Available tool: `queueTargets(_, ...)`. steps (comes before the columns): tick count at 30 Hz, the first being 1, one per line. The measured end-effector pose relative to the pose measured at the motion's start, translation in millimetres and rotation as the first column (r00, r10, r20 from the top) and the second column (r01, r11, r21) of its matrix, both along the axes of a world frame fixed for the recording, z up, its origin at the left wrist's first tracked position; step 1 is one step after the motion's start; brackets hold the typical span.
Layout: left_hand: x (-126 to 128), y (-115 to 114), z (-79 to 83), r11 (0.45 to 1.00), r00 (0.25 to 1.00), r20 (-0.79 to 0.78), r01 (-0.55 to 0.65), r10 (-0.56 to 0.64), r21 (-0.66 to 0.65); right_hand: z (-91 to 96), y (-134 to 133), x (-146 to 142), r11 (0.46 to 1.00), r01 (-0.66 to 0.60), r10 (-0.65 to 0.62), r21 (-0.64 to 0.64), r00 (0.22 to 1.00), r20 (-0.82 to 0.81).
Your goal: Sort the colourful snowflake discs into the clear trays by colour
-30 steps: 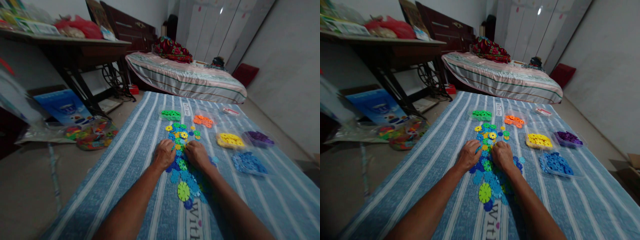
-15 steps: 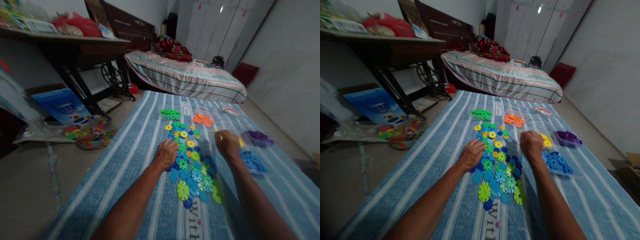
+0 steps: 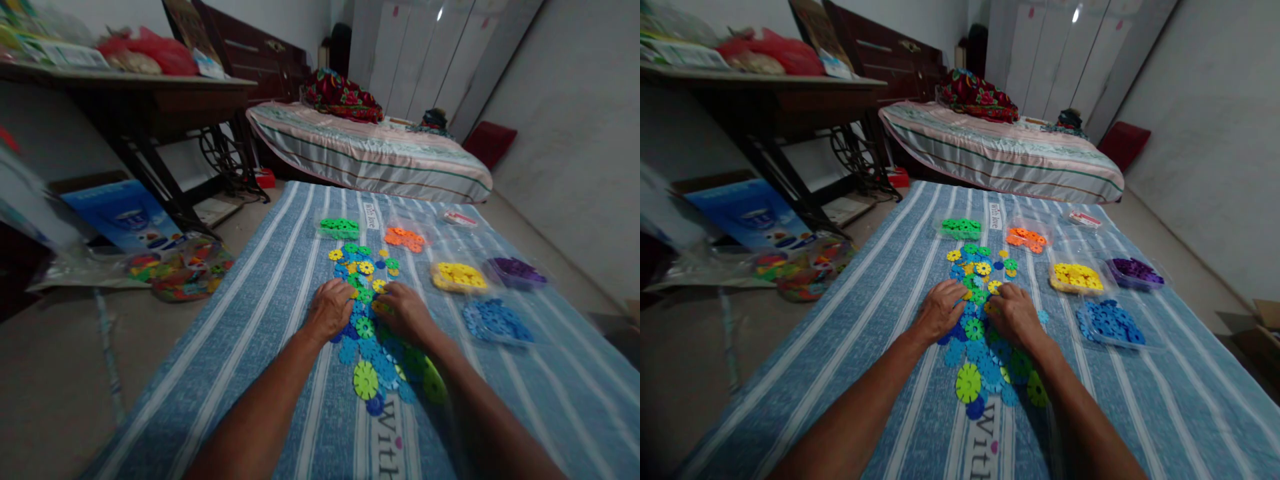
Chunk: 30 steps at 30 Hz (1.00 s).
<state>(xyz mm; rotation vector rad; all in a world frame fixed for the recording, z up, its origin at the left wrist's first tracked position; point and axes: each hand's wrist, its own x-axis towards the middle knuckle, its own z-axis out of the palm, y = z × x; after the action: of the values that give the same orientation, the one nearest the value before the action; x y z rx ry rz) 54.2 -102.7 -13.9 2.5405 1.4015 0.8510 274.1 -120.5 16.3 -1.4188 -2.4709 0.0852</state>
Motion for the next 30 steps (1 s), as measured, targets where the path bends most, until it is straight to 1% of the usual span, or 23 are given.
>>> queueTargets(2, 0, 0, 0.9, 1.000, 1.000, 0.001, -0.004, 0.004, 0.000, -2.6, 0, -3, 1.000, 0.008, -0.008, -0.011, 0.999, 0.033)
queueTargets(5, 0, 0, 2.1, 1.000, 1.000, 0.000, -0.002, 0.002, -0.006, -9.1, 1, -2, 1.000, 0.000, 0.000, -0.008, 1.000, 0.027)
queueTargets(9, 1, 0, 4.3, 1.000, 1.000, -0.012, -0.019, 0.019, -0.025, -18.6, 2, 0, 0.999, -0.020, 0.023, 0.040, 0.998, -0.058)
queueTargets(12, 3, 0, 6.7, 0.998, 0.999, -0.025, -0.046, 0.045, -0.034, -21.2, 1, 0, 0.995, -0.043, 0.056, 0.087, 0.987, -0.150)
queueTargets(17, 7, 1, 10.8, 0.997, 0.997, -0.041, -0.066, 0.065, -0.030, -17.3, -1, 1, 0.982, -0.004, 0.057, 0.191, 0.959, -0.276)
queueTargets(19, 8, 1, 11.1, 0.997, 0.996, -0.049, -0.074, 0.072, -0.031, -12.0, 3, 9, 0.973, 0.024, 0.046, 0.229, 0.954, -0.297)
queueTargets(21, 8, 2, 10.7, 0.996, 0.996, -0.059, -0.076, 0.074, -0.036, -3.1, 9, 24, 0.958, 0.086, -0.002, 0.275, 0.956, -0.292)
queueTargets(22, 8, 2, 10.4, 0.996, 0.995, -0.062, -0.077, 0.074, -0.038, 2.7, 14, 35, 0.940, 0.146, -0.057, 0.308, 0.958, -0.282)
queueTargets(23, 8, 2, 10.0, 0.996, 0.995, -0.064, -0.076, 0.073, -0.038, 9.0, 18, 48, 0.909, 0.226, -0.134, 0.350, 0.954, -0.269)
queueTargets(24, 8, 2, 9.5, 0.997, 0.995, -0.065, -0.076, 0.073, -0.034, 15.3, 23, 60, 0.861, 0.319, -0.231, 0.396, 0.939, -0.255)
queueTargets(26, 7, 1, 8.8, 0.997, 0.995, -0.064, -0.076, 0.075, -0.018, 26.1, 30, 83, 0.721, 0.506, -0.445, 0.473, 0.862, -0.244)
queueTargets(27, 7, 1, 8.5, 0.997, 0.995, -0.061, -0.078, 0.078, -0.004, 29.3, 32, 91, 0.659, 0.567, -0.518, 0.495, 0.819, -0.248)
queueTargets(28, 7, 1, 8.1, 0.996, 0.995, -0.055, -0.083, 0.084, 0.013, 30.6, 33, 94, 0.624, 0.599, -0.557, 0.501, 0.791, -0.252)
queueTargets(29, 7, 1, 7.9, 0.995, 0.995, -0.047, -0.091, 0.093, 0.033, 29.7, 32, 94, 0.632, 0.600, -0.555, 0.491, 0.792, -0.254)
queueTargets(30, 6, 1, 7.6, 0.993, 0.994, -0.038, -0.101, 0.103, 0.055, 26.7, 30, 89, 0.675, 0.571, -0.516, 0.467, 0.818, -0.253)
